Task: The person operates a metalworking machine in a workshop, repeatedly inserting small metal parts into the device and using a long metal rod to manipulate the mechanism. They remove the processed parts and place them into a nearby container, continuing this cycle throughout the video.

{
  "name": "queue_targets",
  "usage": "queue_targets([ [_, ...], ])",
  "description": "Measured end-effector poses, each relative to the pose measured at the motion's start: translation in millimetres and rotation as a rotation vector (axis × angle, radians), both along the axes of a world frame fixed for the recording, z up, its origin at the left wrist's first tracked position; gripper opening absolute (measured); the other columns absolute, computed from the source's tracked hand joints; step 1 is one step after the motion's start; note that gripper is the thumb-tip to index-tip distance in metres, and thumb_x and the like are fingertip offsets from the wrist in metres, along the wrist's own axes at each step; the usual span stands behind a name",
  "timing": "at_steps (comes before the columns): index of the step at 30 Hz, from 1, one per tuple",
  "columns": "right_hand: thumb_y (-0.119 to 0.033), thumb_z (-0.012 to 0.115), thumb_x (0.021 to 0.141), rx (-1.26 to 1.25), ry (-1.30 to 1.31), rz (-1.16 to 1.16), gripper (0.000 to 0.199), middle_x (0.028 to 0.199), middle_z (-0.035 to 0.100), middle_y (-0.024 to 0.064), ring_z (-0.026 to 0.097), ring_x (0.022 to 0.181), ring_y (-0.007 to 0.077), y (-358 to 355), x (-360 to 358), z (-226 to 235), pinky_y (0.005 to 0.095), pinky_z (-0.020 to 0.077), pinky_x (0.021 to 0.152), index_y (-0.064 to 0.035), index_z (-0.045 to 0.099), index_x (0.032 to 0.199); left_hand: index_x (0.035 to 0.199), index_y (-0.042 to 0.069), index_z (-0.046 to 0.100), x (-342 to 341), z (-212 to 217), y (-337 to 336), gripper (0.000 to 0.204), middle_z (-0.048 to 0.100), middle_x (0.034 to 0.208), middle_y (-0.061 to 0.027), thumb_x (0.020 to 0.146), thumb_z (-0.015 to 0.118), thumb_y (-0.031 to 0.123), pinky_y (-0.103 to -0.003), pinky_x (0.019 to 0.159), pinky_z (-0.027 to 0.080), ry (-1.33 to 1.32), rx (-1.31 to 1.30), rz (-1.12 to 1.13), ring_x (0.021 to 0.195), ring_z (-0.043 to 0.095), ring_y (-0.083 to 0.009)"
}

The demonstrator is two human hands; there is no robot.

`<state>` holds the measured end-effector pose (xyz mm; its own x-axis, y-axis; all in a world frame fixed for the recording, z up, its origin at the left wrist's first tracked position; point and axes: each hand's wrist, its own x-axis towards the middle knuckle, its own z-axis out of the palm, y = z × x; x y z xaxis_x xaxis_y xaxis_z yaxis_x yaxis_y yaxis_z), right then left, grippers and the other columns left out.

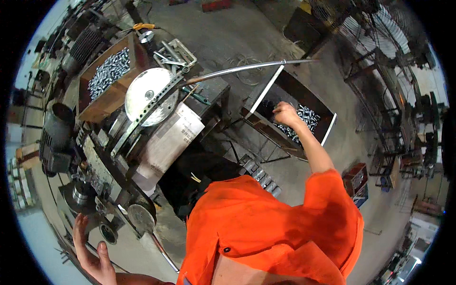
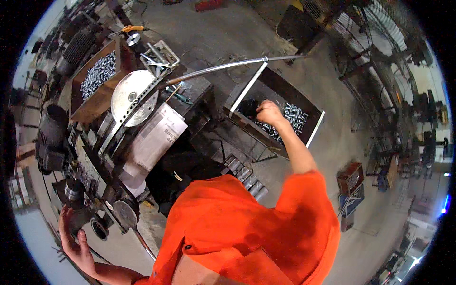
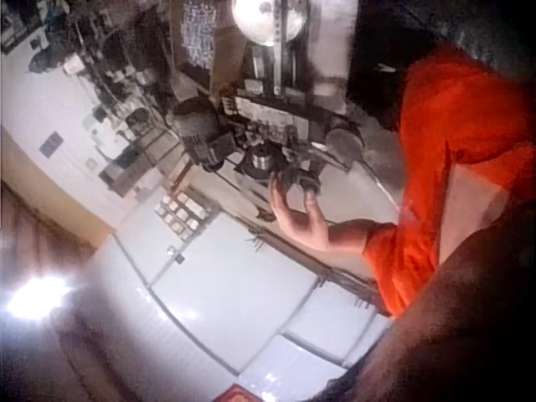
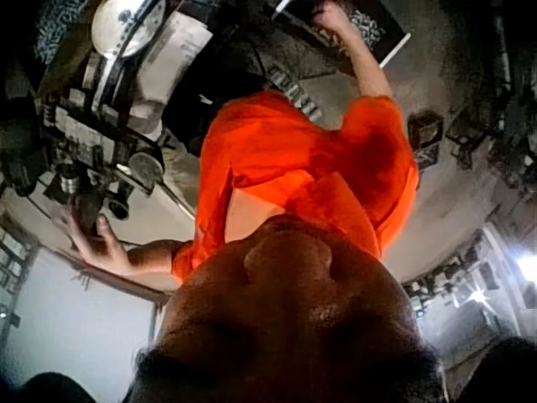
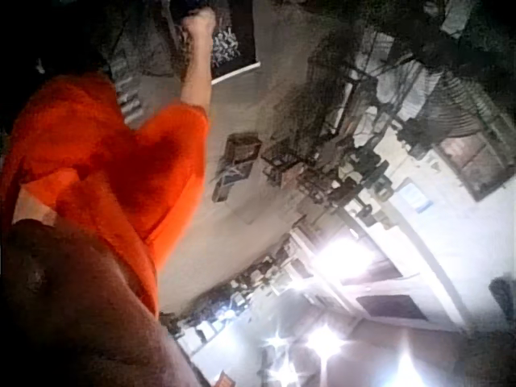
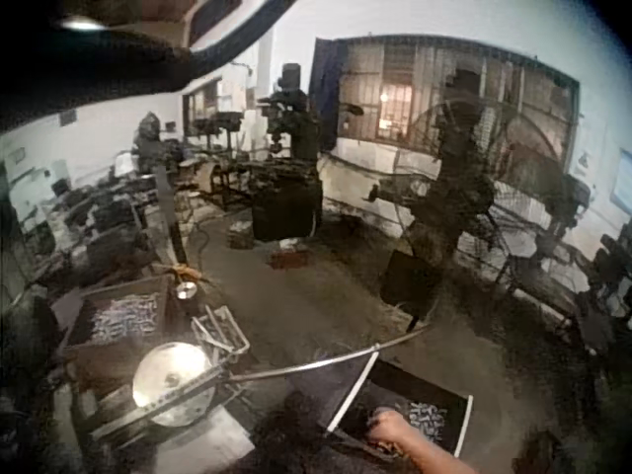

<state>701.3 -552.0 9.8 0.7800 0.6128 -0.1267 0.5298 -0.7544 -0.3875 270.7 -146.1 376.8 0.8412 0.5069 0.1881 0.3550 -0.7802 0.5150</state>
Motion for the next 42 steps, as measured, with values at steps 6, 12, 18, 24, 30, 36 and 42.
queue_targets([
  [6,-0.003,0.053,0.056,0.62,0.277,-0.036,0.041,0.105,0.057,0.0108,0.056,0.097,0.0225,70.5,-62.5,142.6,0.0274,0.0421,0.085,-0.006,0.069,0.093,0.116,-0.007,0.051,-0.8,-60.9,8.9,0.043,0.061,0.105,-0.0149,0.078,0.061,0.011,-0.035,0.088,0.043,-0.203,-0.443,0.042,0.095,0.059,-0.0233],
  [12,-0.005,0.053,0.047,0.908,0.434,0.747,0.05,0.107,0.056,0.0129,0.053,0.097,0.0257,224.6,-153.8,210.8,0.0324,0.0412,0.086,-0.0037,0.068,0.094,0.105,-0.008,0.054,55.4,-112.7,-10.7,0.028,0.064,0.091,-0.0117,0.094,0.046,0.016,-0.027,0.075,0.048,-0.255,-0.971,-0.024,0.08,0.062,-0.0156],
  [18,-0.016,0.056,0.051,0.978,0.301,1.135,0.05,0.106,0.056,0.015,0.052,0.095,0.0317,304.9,-211.1,225.4,0.0392,0.0416,0.085,-0.0054,0.066,0.098,0.104,-0.005,0.053,40.0,-136.4,-13.2,0.039,0.063,0.09,-0.0165,0.095,0.041,0.031,-0.03,0.075,0.05,-0.541,-1.527,-0.136,0.078,0.063,-0.0217],
  [24,-0.016,0.056,0.052,0.943,0.262,1.214,0.048,0.108,0.054,0.0166,0.052,0.095,0.0326,328.0,-233.9,222.2,0.0392,0.0422,0.084,-0.0047,0.065,0.098,0.105,-0.004,0.054,18.5,-151.3,-7.7,0.037,0.062,0.087,-0.015,0.095,0.043,0.03,-0.032,0.074,0.051,-0.737,-1.593,-0.142,0.077,0.063,-0.0219],
  [30,-0.009,0.057,0.051,0.897,0.304,1.225,0.044,0.107,0.053,0.0162,0.052,0.093,0.032,341.1,-252.9,243.2,0.0382,0.0438,0.08,-0.0039,0.064,0.094,0.1,-0.003,0.056,8.7,-151.7,3.7,0.032,0.063,0.082,-0.0111,0.092,0.05,0.027,-0.029,0.07,0.05,-0.837,-1.584,-0.099,0.072,0.062,-0.016],
  [36,-0.007,0.058,0.049,0.783,-0.031,1.322,0.035,0.094,0.056,0.0127,0.054,0.084,0.031,356.9,-267.2,255.4,0.0386,0.0456,0.073,-0.005,0.063,0.083,0.08,-0.001,0.061,-6.4,-138.8,13.2,0.019,0.06,0.07,-0.0024,0.085,0.062,0.017,-0.022,0.058,0.044,-0.595,-0.95,0.208,0.063,0.056,-0.0078],
  [42,-0.009,0.063,0.048,0.743,-0.144,1.444,0.036,0.094,0.057,0.0114,0.054,0.087,0.0296,377.9,-282.7,262.9,0.0389,0.0458,0.073,-0.0045,0.062,0.084,0.064,-0.001,0.062,-21.7,-136.9,24.8,0.03,0.052,0.05,0.0007,0.08,0.067,0.024,-0.024,0.044,0.035,-0.64,-0.677,0.334,0.049,0.045,-0.0039],
])
